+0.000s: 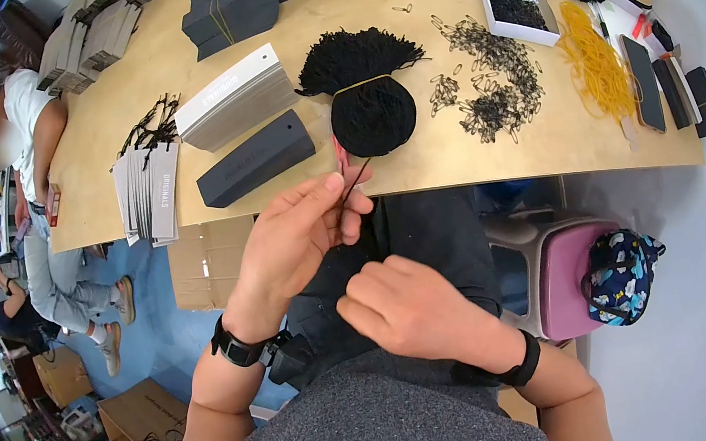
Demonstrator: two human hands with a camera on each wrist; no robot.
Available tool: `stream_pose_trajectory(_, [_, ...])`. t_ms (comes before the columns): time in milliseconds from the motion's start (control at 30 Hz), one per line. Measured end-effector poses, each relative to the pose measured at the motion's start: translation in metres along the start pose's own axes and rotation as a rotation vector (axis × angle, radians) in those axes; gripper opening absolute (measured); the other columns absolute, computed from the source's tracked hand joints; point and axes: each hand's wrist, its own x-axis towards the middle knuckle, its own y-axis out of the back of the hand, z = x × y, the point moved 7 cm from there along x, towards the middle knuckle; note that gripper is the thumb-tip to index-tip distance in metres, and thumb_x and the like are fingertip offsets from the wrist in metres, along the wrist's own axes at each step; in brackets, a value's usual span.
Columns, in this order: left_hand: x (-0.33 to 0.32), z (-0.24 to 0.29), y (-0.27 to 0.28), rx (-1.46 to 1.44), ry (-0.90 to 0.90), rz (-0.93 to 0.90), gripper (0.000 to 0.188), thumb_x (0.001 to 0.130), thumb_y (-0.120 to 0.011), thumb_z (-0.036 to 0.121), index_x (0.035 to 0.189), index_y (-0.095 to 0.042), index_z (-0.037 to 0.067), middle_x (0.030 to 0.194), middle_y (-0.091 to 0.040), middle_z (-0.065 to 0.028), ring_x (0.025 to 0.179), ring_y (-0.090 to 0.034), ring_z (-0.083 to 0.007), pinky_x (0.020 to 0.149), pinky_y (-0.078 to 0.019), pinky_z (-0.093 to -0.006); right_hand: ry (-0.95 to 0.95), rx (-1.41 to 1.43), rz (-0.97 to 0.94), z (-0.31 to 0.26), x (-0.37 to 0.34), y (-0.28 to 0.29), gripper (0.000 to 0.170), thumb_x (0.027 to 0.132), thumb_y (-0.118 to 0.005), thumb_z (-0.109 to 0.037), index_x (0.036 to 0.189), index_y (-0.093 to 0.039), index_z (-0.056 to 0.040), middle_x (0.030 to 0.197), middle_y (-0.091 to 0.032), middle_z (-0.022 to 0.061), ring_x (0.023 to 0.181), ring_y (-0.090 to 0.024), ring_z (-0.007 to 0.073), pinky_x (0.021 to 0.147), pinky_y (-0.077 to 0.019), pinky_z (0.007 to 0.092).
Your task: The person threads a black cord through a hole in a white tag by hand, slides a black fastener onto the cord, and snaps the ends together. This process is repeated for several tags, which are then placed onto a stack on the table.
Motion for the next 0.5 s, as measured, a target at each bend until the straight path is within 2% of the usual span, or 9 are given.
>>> stream_pose_trajectory(133, [-0.005, -0.002, 0.004, 0.091, -0.001, -0.011, 0.03, 0.1, -0.061, 0.02, 0.118, -0.067, -0.004, 0.089, -0.067, -0.0039, 0.07, -0.05, -0.0068, 0.065, -0.0428, -0.0212, -0.035, 0.104, -0.072, 0.002, -0.004, -0.009, 0.021, 0.071, -0.07, -0.011, 0.09, -0.064, -0.0057, 0.08, -0.052, 0.0045, 0.068, -0.055, 0.0199, 0.058, -0.0439, 0.0317])
stream_pose_trajectory(200, [-0.012, -0.001, 0.005, 0.123, -0.033, 0.031, 0.028, 0.099, -0.063, 0.017, 0.115, -0.068, -0.005, 0.084, -0.066, -0.0022, 0.069, -0.046, -0.0047, 0.062, -0.0385, -0.0193, -0.142, 0.076, 0.147, 0.017, 0.001, 0.017, 0.024, 0.072, -0.075, -0.01, 0.094, -0.066, -0.0062, 0.085, -0.057, 0.0055, 0.073, -0.061, 0.0219, 0.061, -0.0484, 0.0331])
stream_pose_trajectory(267, [-0.018, 0.0, 0.003, 0.152, -0.043, 0.041, 0.026, 0.099, -0.062, 0.015, 0.114, -0.068, -0.006, 0.083, -0.066, -0.0034, 0.069, -0.047, -0.0055, 0.063, -0.0391, -0.0196, -0.314, 0.075, 0.259, 0.037, -0.003, 0.036, 0.024, 0.077, -0.076, -0.006, 0.1, -0.068, -0.0052, 0.089, -0.06, 0.0075, 0.075, -0.064, 0.0254, 0.062, -0.0523, 0.0348])
stream_pose_trajectory(367, [-0.025, 0.0, 0.001, 0.235, -0.05, 0.05, 0.024, 0.099, -0.061, 0.012, 0.113, -0.069, -0.006, 0.082, -0.067, -0.0047, 0.07, -0.05, -0.0062, 0.063, -0.0399, -0.0197, -0.484, 0.165, 0.282, 0.055, 0.0, 0.046, 0.027, 0.081, -0.074, -0.004, 0.108, -0.067, -0.0053, 0.094, -0.061, 0.0093, 0.073, -0.064, 0.0244, 0.062, -0.0519, 0.0337])
stream_pose_trajectory(500, [-0.029, -0.001, 0.001, 0.351, -0.011, 0.032, 0.023, 0.098, -0.062, 0.013, 0.113, -0.07, -0.003, 0.086, -0.069, -0.0046, 0.073, -0.054, -0.0059, 0.065, -0.0411, -0.0194, -0.412, 0.179, 0.196, 0.058, 0.01, 0.046, 0.028, 0.081, -0.074, -0.005, 0.108, -0.067, -0.0064, 0.095, -0.06, 0.0085, 0.074, -0.063, 0.024, 0.063, -0.0519, 0.0339])
